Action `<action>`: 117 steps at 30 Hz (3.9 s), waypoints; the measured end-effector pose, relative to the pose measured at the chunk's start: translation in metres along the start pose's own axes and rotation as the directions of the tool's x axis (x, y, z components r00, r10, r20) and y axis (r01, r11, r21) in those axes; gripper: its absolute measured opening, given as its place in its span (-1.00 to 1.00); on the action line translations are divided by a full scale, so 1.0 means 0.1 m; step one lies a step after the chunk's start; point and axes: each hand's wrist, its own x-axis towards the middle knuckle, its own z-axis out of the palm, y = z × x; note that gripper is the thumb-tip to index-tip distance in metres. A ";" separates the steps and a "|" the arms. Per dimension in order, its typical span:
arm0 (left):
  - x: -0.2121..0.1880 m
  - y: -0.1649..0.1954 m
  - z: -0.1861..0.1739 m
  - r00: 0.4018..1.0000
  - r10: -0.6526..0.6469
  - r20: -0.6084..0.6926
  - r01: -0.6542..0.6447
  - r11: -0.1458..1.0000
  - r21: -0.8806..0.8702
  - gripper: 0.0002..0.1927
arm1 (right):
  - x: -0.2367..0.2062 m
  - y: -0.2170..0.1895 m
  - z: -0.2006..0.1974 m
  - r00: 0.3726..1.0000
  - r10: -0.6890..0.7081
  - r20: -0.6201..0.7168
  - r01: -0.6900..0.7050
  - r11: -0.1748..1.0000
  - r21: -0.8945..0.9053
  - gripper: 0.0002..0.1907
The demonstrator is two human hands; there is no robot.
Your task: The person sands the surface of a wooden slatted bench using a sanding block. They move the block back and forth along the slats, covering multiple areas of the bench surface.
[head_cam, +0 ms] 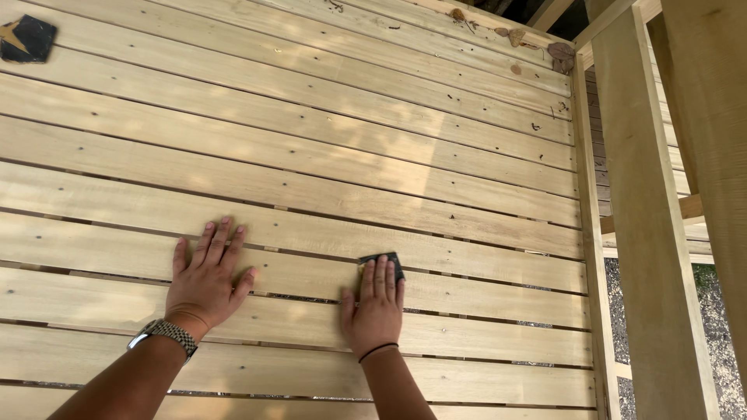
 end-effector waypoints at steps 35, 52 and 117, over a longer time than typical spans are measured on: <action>0.36 0.21 -0.09 0.951 0.216 -0.222 -0.247 0.961 -0.123 -0.15 | 0.83 0.77 -0.61 0.924 0.376 0.065 -0.365 0.921 -0.138 -0.23; 1.23 0.33 -0.10 0.993 0.113 0.041 -0.109 0.989 -0.097 -0.19 | 1.48 1.46 -0.71 0.885 0.460 0.068 -0.433 0.869 -0.242 -0.27; 1.31 0.43 0.06 0.997 0.067 0.040 -0.066 0.998 -0.023 -0.37 | 1.65 -0.78 -0.37 0.909 -0.149 0.389 0.082 0.980 0.182 -0.31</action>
